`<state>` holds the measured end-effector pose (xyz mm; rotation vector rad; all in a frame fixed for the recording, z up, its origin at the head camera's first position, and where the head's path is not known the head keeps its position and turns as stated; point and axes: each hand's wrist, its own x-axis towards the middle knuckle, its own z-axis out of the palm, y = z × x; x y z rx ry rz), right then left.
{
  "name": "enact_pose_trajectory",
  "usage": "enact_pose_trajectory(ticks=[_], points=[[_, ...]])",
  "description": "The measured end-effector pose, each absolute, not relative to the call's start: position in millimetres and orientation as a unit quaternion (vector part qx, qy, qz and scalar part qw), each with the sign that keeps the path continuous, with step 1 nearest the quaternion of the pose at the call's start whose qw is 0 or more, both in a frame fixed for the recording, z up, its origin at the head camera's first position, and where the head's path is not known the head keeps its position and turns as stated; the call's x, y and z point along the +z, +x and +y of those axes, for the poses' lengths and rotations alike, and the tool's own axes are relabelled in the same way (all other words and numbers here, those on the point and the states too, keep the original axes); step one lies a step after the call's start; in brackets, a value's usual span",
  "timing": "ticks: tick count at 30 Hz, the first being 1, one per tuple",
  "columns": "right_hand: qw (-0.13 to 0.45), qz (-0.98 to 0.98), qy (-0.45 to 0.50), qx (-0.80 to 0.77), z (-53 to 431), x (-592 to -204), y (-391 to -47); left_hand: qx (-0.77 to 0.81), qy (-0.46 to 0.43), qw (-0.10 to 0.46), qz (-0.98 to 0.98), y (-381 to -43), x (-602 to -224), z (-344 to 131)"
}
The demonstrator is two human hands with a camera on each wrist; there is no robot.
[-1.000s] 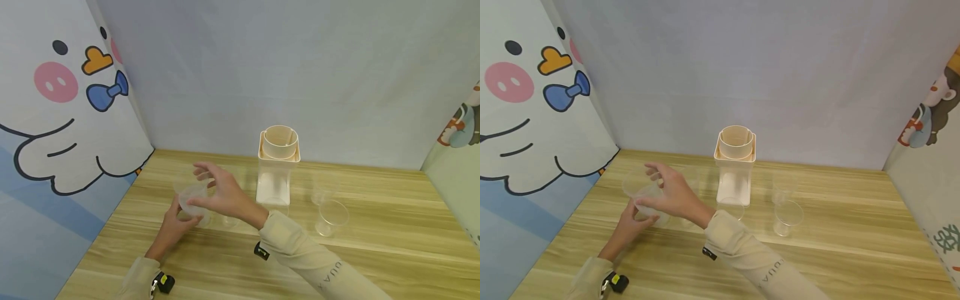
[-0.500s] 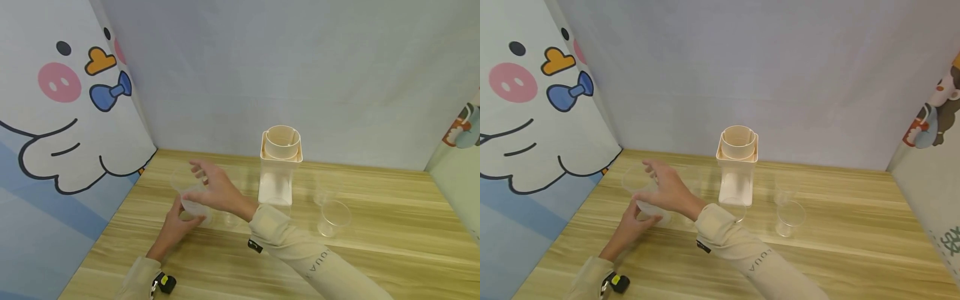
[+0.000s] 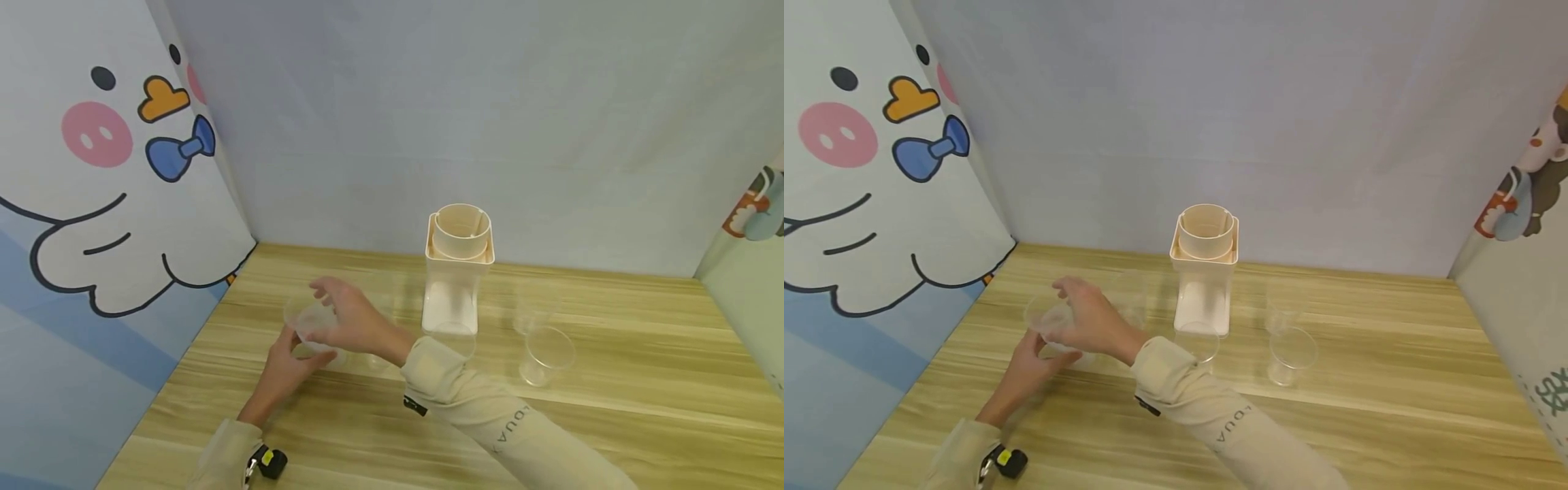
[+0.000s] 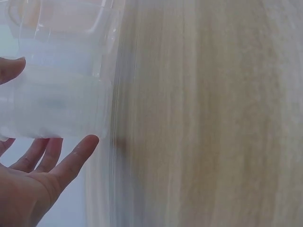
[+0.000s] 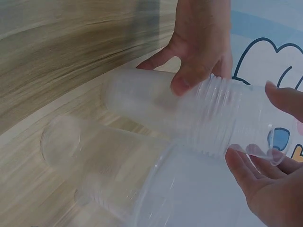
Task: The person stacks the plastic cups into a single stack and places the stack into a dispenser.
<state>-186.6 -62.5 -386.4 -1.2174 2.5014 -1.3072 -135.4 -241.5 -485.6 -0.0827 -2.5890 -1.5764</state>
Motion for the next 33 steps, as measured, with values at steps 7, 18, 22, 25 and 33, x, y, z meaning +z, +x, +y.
enact_pose_trajectory(ticks=[7,18,22,25,33], points=[[0.048,0.840,-0.384,-0.381,-61.2,-386.4,-184.8,-0.512,-0.040,0.076,-0.855,-133.6,-489.6,-234.7],[0.043,0.873,-0.362,-0.323,-66.3,-388.9,-182.8,-0.490,-0.033,0.091,-0.866,-132.4,-487.8,-231.0],[0.044,0.875,-0.364,-0.316,-66.4,-389.1,-182.6,-0.487,-0.032,0.096,-0.868,-131.1,-486.3,-231.2],[0.048,0.875,-0.363,-0.317,-66.4,-388.3,-182.0,-0.480,-0.029,0.097,-0.871,-131.1,-486.2,-231.5],[0.051,0.878,-0.351,-0.322,-70.9,-386.0,-176.3,-0.490,-0.039,0.111,-0.864,-133.0,-487.8,-232.5]])
